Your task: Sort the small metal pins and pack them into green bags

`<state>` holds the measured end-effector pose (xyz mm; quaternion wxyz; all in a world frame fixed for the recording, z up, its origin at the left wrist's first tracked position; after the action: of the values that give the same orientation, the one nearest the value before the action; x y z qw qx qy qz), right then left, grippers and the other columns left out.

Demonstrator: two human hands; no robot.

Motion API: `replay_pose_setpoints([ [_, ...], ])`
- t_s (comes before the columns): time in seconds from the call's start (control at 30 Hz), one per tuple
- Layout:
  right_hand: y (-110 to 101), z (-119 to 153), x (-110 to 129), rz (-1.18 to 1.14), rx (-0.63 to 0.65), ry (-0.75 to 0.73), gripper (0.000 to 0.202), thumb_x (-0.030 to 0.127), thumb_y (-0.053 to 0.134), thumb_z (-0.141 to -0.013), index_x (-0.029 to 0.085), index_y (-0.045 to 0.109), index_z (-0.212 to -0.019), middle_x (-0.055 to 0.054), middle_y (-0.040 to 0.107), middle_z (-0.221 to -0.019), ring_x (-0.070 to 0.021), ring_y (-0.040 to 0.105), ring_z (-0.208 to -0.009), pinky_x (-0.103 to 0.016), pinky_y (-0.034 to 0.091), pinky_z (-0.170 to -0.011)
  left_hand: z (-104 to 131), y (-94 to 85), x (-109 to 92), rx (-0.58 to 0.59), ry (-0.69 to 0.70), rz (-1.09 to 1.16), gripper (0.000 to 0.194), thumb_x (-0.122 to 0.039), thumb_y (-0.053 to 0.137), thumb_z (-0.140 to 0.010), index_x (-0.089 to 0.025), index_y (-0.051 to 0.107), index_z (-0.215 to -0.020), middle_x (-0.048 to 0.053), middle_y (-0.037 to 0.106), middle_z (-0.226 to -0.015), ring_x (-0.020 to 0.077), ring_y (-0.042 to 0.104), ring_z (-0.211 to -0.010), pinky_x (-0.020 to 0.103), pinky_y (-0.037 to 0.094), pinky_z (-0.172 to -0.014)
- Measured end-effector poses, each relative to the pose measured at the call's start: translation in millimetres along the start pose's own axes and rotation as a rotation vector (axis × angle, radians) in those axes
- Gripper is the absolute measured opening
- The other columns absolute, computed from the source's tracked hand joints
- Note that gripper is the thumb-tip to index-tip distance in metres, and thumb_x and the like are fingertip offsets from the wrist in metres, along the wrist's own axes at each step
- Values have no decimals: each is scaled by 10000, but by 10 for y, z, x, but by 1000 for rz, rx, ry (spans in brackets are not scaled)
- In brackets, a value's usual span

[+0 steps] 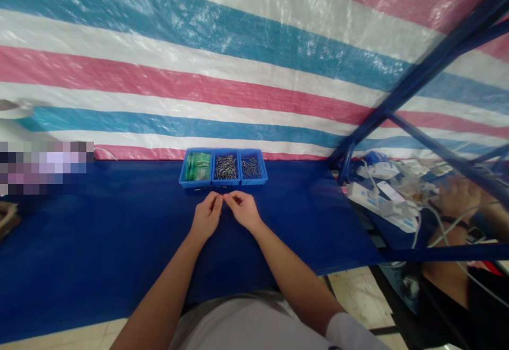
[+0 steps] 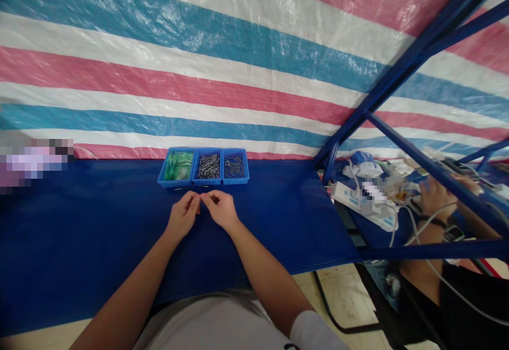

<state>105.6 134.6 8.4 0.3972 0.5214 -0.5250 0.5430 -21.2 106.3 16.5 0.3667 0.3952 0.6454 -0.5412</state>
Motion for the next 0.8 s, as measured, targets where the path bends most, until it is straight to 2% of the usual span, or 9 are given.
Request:
replay_pose_setpoints([
  [0.8,9,19,24,63,3,-2,295,440,604,-829,184,669,-697,8,620,-606,-120,524,-554,-241,427,-542,-13,-49,32,-49,-21,-9,340,-474,410,-913,-205,533,-746,-36,538,-547,125,516,-528,234,387,-555],
])
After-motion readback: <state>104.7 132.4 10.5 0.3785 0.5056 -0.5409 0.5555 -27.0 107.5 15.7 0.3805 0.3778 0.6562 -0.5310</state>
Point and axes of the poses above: each hand's wrist, its own z-axis away from the middle knuckle, its own y-axis out of the palm, x = y × z, the point moved 10 cm from there along -z, towards the middle knuckle
